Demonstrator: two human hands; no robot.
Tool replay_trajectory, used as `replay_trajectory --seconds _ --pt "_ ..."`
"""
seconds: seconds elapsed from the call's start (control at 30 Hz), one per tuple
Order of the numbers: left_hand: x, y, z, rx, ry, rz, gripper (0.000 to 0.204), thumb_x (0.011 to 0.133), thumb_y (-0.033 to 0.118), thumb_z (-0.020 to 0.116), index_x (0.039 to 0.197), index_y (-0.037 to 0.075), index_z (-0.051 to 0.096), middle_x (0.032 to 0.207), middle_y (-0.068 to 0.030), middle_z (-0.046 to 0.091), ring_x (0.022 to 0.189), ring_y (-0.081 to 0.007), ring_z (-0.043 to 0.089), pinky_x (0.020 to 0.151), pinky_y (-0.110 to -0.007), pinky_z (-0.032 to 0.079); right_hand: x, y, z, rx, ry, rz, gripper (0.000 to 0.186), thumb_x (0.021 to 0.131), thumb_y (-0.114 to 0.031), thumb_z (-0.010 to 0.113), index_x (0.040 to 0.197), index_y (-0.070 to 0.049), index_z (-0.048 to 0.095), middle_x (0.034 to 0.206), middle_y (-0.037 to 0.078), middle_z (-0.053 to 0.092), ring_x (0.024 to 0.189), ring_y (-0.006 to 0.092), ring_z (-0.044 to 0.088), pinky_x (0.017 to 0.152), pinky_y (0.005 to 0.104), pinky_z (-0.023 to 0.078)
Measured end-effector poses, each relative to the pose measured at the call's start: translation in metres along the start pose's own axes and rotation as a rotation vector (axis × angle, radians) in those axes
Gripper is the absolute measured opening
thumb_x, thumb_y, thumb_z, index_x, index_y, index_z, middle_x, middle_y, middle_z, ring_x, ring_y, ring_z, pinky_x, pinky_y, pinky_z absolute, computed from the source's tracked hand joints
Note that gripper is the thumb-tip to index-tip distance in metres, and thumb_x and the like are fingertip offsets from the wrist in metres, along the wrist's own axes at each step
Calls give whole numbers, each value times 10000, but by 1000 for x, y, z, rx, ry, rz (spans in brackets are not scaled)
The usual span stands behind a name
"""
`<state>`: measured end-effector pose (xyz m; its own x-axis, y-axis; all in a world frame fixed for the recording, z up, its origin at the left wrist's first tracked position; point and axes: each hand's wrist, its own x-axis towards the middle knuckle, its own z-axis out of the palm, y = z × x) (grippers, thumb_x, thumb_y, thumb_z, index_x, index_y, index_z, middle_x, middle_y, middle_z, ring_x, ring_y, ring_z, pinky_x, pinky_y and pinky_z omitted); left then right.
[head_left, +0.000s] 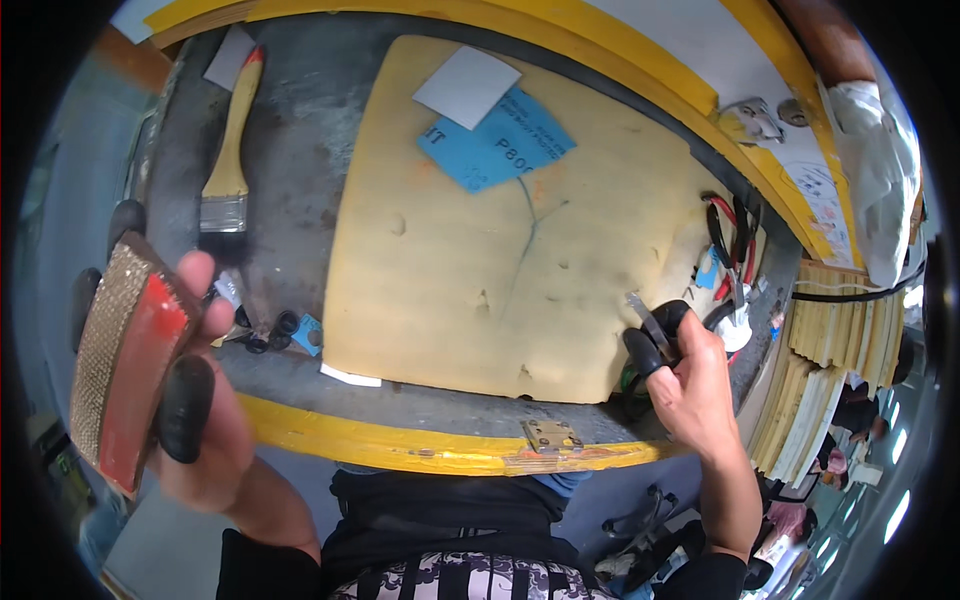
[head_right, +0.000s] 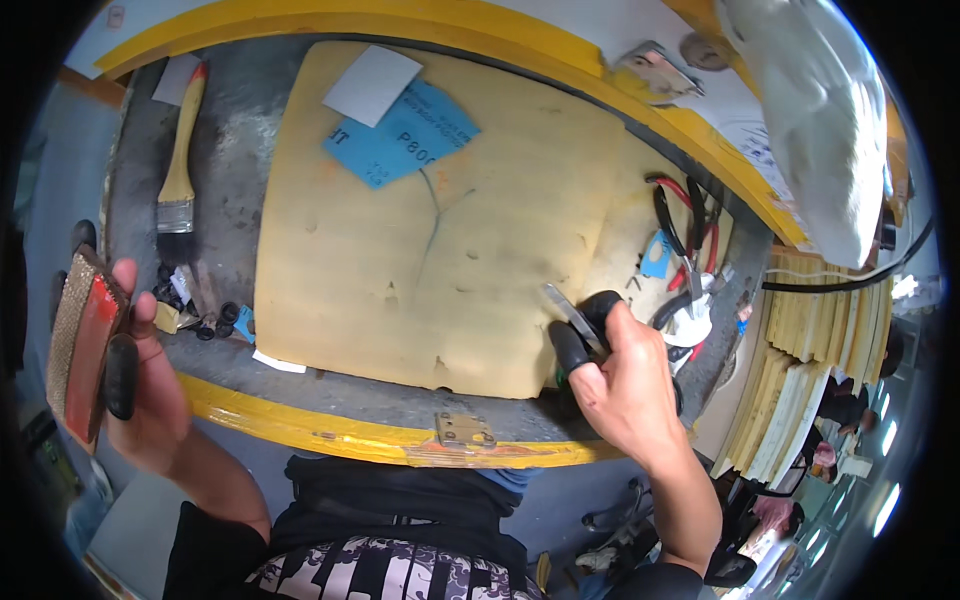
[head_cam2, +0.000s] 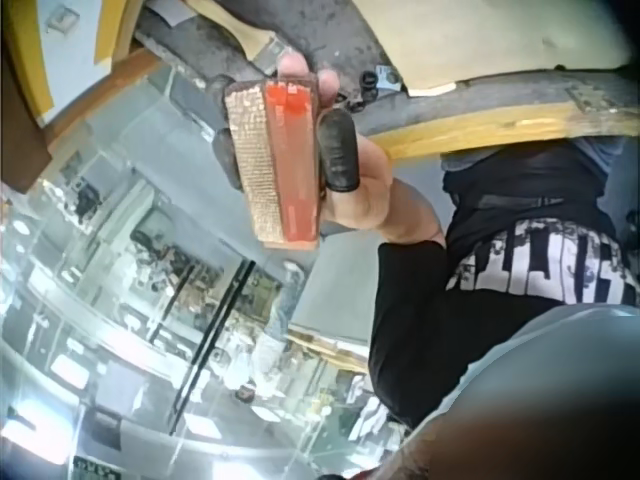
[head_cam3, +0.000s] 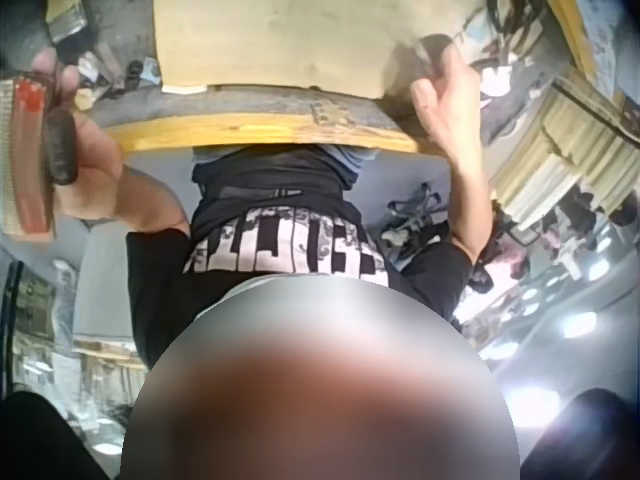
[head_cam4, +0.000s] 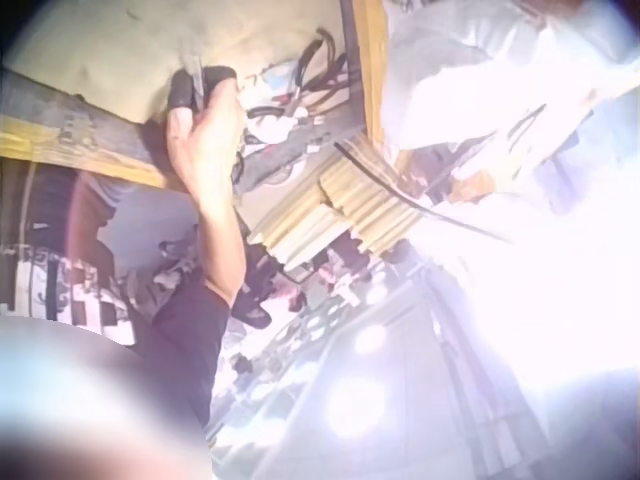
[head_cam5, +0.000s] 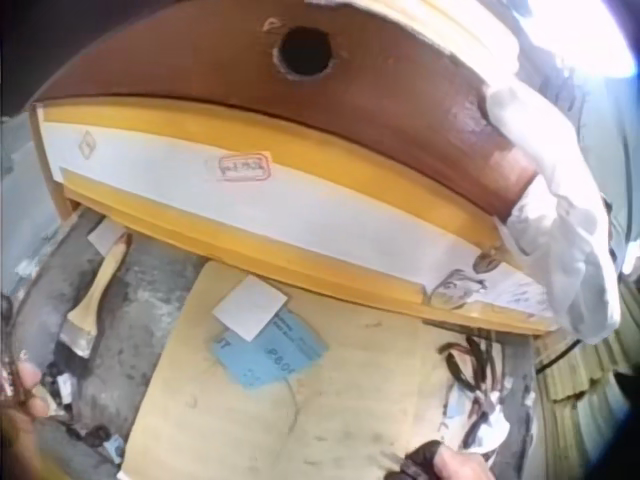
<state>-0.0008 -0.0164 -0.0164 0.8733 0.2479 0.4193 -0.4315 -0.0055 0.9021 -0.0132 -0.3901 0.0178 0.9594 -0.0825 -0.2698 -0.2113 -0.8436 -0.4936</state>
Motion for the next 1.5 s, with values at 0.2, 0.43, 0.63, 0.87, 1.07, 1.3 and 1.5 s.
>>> replay_trajectory --seconds 0.2,0.43,0.63,0.87,1.07,1.3,1.5 --pt "4 5 0 -56 109 -50 686 824 30 598 1456 -81 354 1345 -289 547 1079 -397 672 849 -388 604 3 -2 13 142 122 1 236 877 -116 739 898 41 564 673 36 523 630 100 431 559 274 390" --pt "17 10 -35 -84 127 99 516 860 -73 540 1369 -117 466 1299 -262 582 1129 -462 630 904 -419 597 2 -4 13 320 74 33 109 895 18 651 917 18 544 781 -18 514 722 62 438 631 226 348" --pt "18 12 -50 127 47 -8 530 953 202 568 1383 -96 480 1420 -240 504 1266 -494 520 994 -455 522 2 -9 13 293 118 28 104 877 49 613 935 16 533 808 -4 529 748 72 457 663 225 368" --pt "23 8 -56 45 -62 39 496 966 208 507 1348 -109 512 1407 -229 518 1251 -464 546 986 -434 536 7 -48 16 -243 319 -155 159 902 -30 656 1026 45 589 750 116 627 646 131 526 623 259 446" --pt "21 8 -50 169 34 -28 492 983 223 488 1334 -120 515 1378 -253 532 1222 -476 563 975 -442 557 26 -126 64 -273 -23 -630 262 748 -31 768 960 -2 616 789 132 607 586 303 600 518 392 484" --pt "28 -4 -51 141 -23 142 495 988 197 463 1373 -113 477 1394 -258 514 1220 -484 561 975 -447 558 54 -205 126 -456 -300 -1182 71 742 -111 607 783 -67 570 783 86 529 705 217 631 500 354 521" --pt "35 -21 -46 119 -39 168 504 984 207 468 1372 -114 477 1395 -259 513 1224 -483 558 976 -444 558 53 -224 138 -650 -402 -1081 73 753 -97 609 801 -43 599 788 123 586 689 252 653 517 358 540"
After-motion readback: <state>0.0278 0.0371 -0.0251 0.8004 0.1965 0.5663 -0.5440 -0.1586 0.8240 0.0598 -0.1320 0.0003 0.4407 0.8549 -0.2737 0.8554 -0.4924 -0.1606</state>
